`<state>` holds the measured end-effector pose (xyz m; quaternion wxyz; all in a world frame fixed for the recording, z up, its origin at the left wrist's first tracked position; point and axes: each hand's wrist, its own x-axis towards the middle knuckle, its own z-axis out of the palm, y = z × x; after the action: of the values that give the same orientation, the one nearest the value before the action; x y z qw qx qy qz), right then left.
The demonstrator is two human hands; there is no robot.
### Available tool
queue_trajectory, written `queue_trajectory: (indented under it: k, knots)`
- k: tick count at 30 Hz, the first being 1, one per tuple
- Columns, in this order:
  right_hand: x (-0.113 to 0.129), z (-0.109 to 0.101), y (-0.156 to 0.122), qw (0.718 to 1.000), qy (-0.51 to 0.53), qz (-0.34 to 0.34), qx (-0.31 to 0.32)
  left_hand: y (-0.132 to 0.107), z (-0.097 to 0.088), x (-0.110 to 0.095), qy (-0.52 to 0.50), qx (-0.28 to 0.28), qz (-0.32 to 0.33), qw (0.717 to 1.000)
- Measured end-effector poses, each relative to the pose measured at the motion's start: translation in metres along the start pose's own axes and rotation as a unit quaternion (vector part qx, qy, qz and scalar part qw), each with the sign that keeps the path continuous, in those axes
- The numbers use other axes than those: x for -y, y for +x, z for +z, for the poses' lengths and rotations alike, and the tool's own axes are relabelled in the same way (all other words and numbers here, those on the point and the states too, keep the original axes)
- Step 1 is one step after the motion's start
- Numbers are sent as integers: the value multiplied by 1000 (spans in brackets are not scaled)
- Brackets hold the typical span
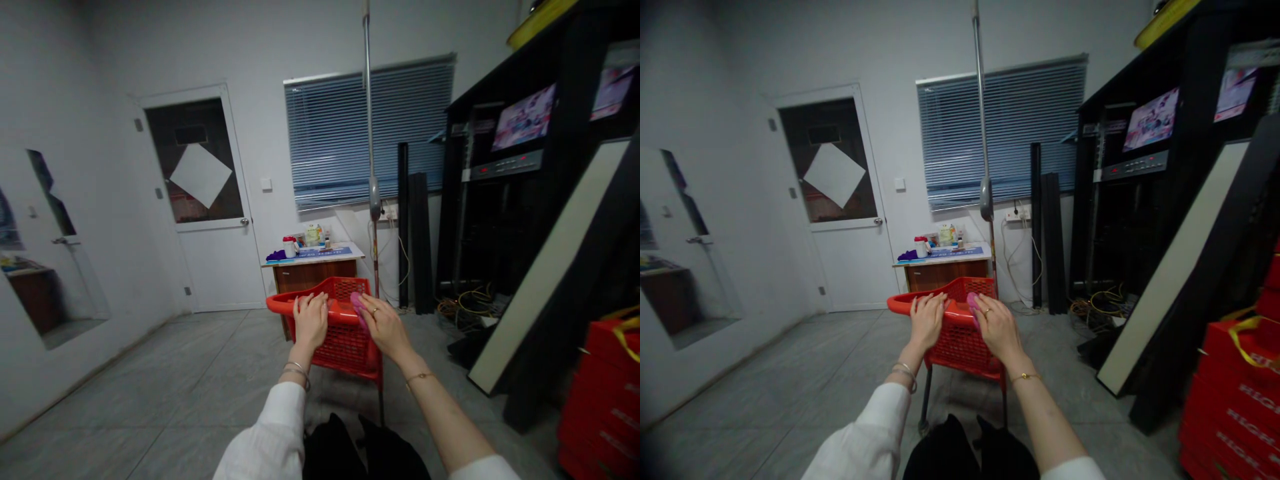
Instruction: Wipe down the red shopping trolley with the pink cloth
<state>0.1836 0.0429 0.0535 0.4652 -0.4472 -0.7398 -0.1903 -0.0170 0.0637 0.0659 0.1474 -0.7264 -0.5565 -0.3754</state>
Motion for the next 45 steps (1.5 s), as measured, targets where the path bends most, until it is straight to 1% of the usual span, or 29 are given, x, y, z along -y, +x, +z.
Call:
queue_trajectory:
  k: [2, 5, 6, 8, 10, 12, 13, 14, 16, 18, 20, 21, 23, 25, 27, 29, 32, 33, 34, 35, 37, 39, 41, 43, 45]
  knots:
    - [11, 6, 2, 1000, -22, 5, -10, 0, 1, -4, -2, -7, -4, 1000]
    - [38, 19, 6, 998, -54, -34, 3, -1, -1, -4, -1, -9, -6, 1000]
    - [43, 20, 6, 997, -56, -49, 10, -1, -1, -2, 0, -6, -4, 1000]
    - [39, 17, 3, 997, -50, -62, 21, -1, -2, 1, 0, 2, 3, 1000]
    - [23, 10, -2, 998, -34, -54, 17, -1, 0, 4, -4, 6, 6, 1000]
    - [9, 5, -6, 1000, -20, -22, -8, 0, 2, 2, -7, 5, 1, 1000]
    - [7, 5, -7, 999, -20, 1, -28, 0, 4, 0, -8, 2, -3, 1000]
    - [9, 7, -7, 998, -27, 26, -47, 0, 4, -2, -8, -1, -5, 1000]
    - [24, 16, -4, 995, -51, 52, -64, 0, 4, -6, -7, -4, -6, 1000]
    - [41, 24, 0, 995, -72, 37, -51, -1, 2, -7, -4, -5, -5, 1000]
    - [46, 26, 2, 997, -68, -9, -19, -1, 0, -5, 0, -4, -3, 1000]
    - [42, 24, 2, 998, -60, -25, -7, -1, -1, -2, 1, -4, -1, 1000]
    - [22, 17, -1, 999, -38, -23, -4, 0, -1, 2, 1, -1, 3, 1000]
    - [1, 11, -3, 999, -16, 18, -29, 1, 2, 4, 3, -6, 3, 1000]
    - [-7, 12, -4, 996, -13, 65, -63, 1, 5, 3, 7, -17, 1, 1000]
    - [3, 19, 0, 993, -33, 82, -75, 1, 8, 2, 12, -26, 1, 1000]
    - [33, 30, 7, 995, -65, 53, -46, 1, 7, 3, 16, -28, 5, 999]
    - [39, 31, 9, 997, -66, 39, -32, 1, 6, 4, 16, -27, 7, 999]
    - [40, 30, 10, 997, -63, 27, -20, 1, 5, 5, 16, -24, 8, 1000]
    - [37, 28, 10, 998, -55, 23, -12, 1, 4, 6, 14, -20, 10, 1000]
    - [19, 20, 7, 999, -30, 36, -11, 1, 3, 8, 8, -15, 10, 1000]
    - [-2, 14, 4, 997, -5, 77, -31, 1, 4, 7, 2, -17, 5, 1000]
    - [-10, 13, 3, 991, -5, 119, -58, 1, 5, 4, -1, -25, -2, 1000]
    - [2, 20, 6, 991, -31, 118, -61, 1, 7, 0, -3, -33, -7, 999]
    - [25, 30, 12, 995, -60, 74, -41, 0, 6, -1, -4, -35, -8, 999]
